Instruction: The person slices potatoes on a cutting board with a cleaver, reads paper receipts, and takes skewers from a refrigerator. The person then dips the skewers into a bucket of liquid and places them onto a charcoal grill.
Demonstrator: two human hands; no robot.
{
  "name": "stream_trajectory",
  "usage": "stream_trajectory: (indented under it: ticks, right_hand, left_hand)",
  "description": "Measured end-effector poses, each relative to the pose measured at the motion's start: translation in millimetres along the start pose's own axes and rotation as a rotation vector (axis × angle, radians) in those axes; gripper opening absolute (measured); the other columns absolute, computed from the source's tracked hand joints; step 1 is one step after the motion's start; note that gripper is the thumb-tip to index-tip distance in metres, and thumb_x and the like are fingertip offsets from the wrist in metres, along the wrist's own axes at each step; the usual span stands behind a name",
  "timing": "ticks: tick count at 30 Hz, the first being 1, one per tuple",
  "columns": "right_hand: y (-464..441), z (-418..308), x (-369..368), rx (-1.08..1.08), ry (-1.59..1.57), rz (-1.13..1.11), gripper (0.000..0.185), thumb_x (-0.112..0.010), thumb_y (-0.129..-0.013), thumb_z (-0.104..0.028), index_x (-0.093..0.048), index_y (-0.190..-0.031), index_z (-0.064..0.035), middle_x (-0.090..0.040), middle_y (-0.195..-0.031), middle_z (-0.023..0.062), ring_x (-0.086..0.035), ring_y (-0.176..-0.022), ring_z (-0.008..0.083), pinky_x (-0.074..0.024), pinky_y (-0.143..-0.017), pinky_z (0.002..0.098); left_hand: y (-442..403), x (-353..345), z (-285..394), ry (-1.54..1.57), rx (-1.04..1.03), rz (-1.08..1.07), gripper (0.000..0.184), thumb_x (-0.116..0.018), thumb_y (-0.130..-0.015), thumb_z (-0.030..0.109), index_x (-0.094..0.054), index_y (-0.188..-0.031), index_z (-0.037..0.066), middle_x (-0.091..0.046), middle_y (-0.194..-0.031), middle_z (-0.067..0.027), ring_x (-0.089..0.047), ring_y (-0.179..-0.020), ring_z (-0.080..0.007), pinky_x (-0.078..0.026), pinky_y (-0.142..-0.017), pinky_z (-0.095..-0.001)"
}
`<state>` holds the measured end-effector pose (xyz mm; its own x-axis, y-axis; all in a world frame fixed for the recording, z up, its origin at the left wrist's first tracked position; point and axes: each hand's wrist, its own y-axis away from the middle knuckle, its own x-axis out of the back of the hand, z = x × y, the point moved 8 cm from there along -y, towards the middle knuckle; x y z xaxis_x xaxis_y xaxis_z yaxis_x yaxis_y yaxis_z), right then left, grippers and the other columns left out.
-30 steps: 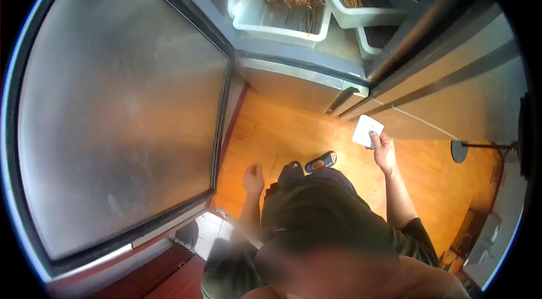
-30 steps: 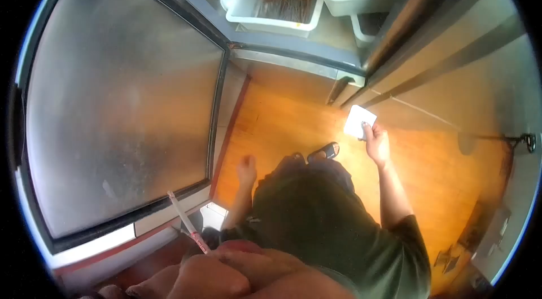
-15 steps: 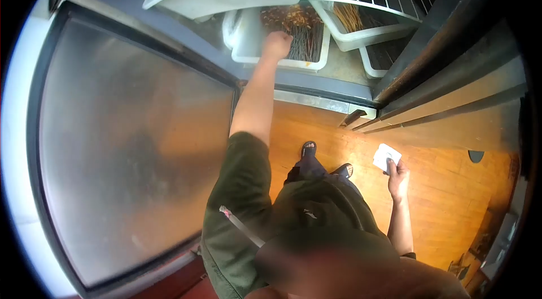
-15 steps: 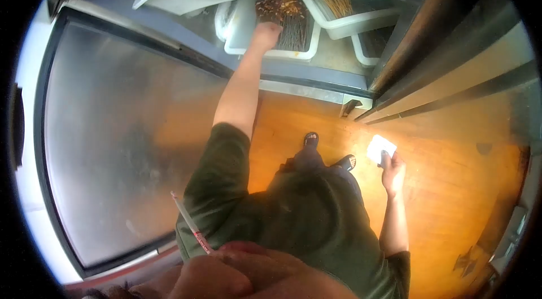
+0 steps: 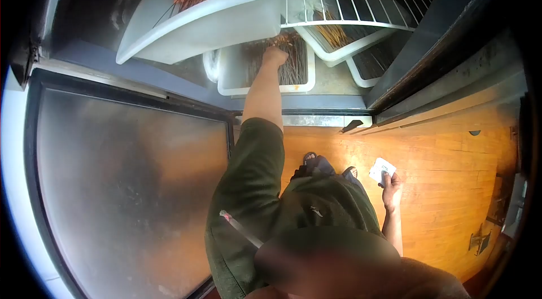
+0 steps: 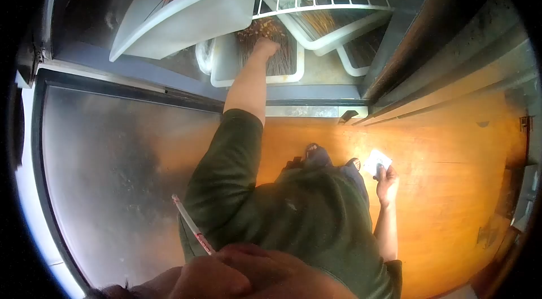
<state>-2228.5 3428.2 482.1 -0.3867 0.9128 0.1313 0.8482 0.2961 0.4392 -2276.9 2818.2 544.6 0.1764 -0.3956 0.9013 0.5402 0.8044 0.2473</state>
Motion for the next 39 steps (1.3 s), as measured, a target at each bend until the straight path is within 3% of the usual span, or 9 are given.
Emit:
stream_trajectory:
  ticks: [2,5,8,11,14,23,26,39]
  right_hand:
    - [-2,6,-13,0.006,0.0,0.017,0.025,-0.054,-0.096,-0.019,-0.065,-0.102,0.0024,-0.065,-0.084,0.0029,-0.056,-0.072,0.0086,-0.0472,-0.064,0.0249]
    - [-9,4,-22,0.002,0.012,0.024,0.025,-0.053,-0.096,-0.019,-0.065,-0.102,0.0026,-0.065,-0.084,0.0028,-0.056,-0.071,0.0085,-0.0465,-0.063,0.0249]
    - [-6,-2,6,-0.011,0.02,0.015,0.025,-0.053,-0.096,-0.019,-0.065,-0.101,0.0026,-0.065,-0.084,0.0026,-0.055,-0.071,0.0083,-0.0461,-0.063,0.0251]
    - [-10,-5,-4,-0.009,0.022,0.008,0.025,-0.053,-0.096,-0.019,-0.065,-0.1,0.0026,-0.065,-0.083,0.0027,-0.055,-0.07,0.0084,-0.046,-0.062,0.0251]
    - [-11,-5,-2,-0.018,0.011,0.004,0.026,-0.053,-0.096,-0.019,-0.065,-0.1,0.0032,-0.065,-0.083,0.0031,-0.055,-0.07,0.0086,-0.0458,-0.062,0.025]
    - [-8,11,5,-0.04,0.03,0.037,0.023,-0.054,-0.096,-0.017,-0.064,-0.1,0.0032,-0.066,-0.084,0.0044,-0.057,-0.07,0.0092,-0.0475,-0.061,0.0256]
    - [-5,9,4,-0.05,0.023,0.041,0.024,-0.054,-0.096,-0.017,-0.064,-0.099,0.0044,-0.065,-0.083,0.0045,-0.055,-0.07,0.009,-0.0464,-0.063,0.0257]
    - [-2,14,-3,-0.043,0.05,0.019,0.026,-0.053,-0.095,-0.019,-0.064,-0.096,0.0043,-0.065,-0.08,0.0045,-0.055,-0.068,0.0095,-0.0464,-0.062,0.0259]
  left_hand:
    - [-8,5,-12,0.027,-0.011,0.007,0.039,-0.07,-0.072,0.02,-0.068,-0.102,-0.004,-0.066,-0.107,-0.0236,-0.066,-0.099,-0.0319,-0.052,-0.084,-0.0352]
    - [-34,-18,-44,0.296,0.106,-0.186,0.037,-0.072,-0.074,0.023,-0.066,-0.101,-0.002,-0.066,-0.092,-0.0194,-0.066,-0.087,-0.0252,-0.053,-0.07,-0.0358]
    - [-44,-52,-48,0.579,0.109,-0.253,0.027,-0.073,-0.075,0.021,-0.068,-0.092,0.0,-0.066,-0.084,-0.0146,-0.06,-0.061,-0.0234,-0.046,-0.057,-0.0383]
    - [-28,-44,-44,0.828,0.168,-0.247,0.021,-0.071,-0.081,0.02,-0.066,-0.093,0.004,-0.06,-0.074,-0.0075,-0.052,-0.054,-0.0189,-0.041,-0.05,-0.0356]
    - [-5,-27,-30,0.876,0.183,-0.18,0.017,-0.068,-0.086,0.02,-0.063,-0.094,0.006,-0.055,-0.069,-0.0039,-0.05,-0.053,-0.0158,-0.038,-0.047,-0.0314]
    - [-25,-40,-44,1.083,0.16,-0.302,0.012,-0.065,-0.086,0.015,-0.057,-0.081,0.008,-0.053,-0.065,-0.0018,-0.048,-0.051,-0.0135,-0.037,-0.044,-0.027]
    - [-26,-40,-45,1.11,0.197,-0.279,0.009,-0.066,-0.087,0.013,-0.06,-0.083,0.008,-0.054,-0.069,-0.0033,-0.05,-0.057,-0.0139,-0.041,-0.05,-0.028]
    - [-39,-43,-48,1.032,0.207,-0.223,0.017,-0.072,-0.081,0.015,-0.056,-0.077,0.01,-0.049,-0.062,-0.0009,-0.044,-0.049,-0.0125,-0.032,-0.042,-0.0297]
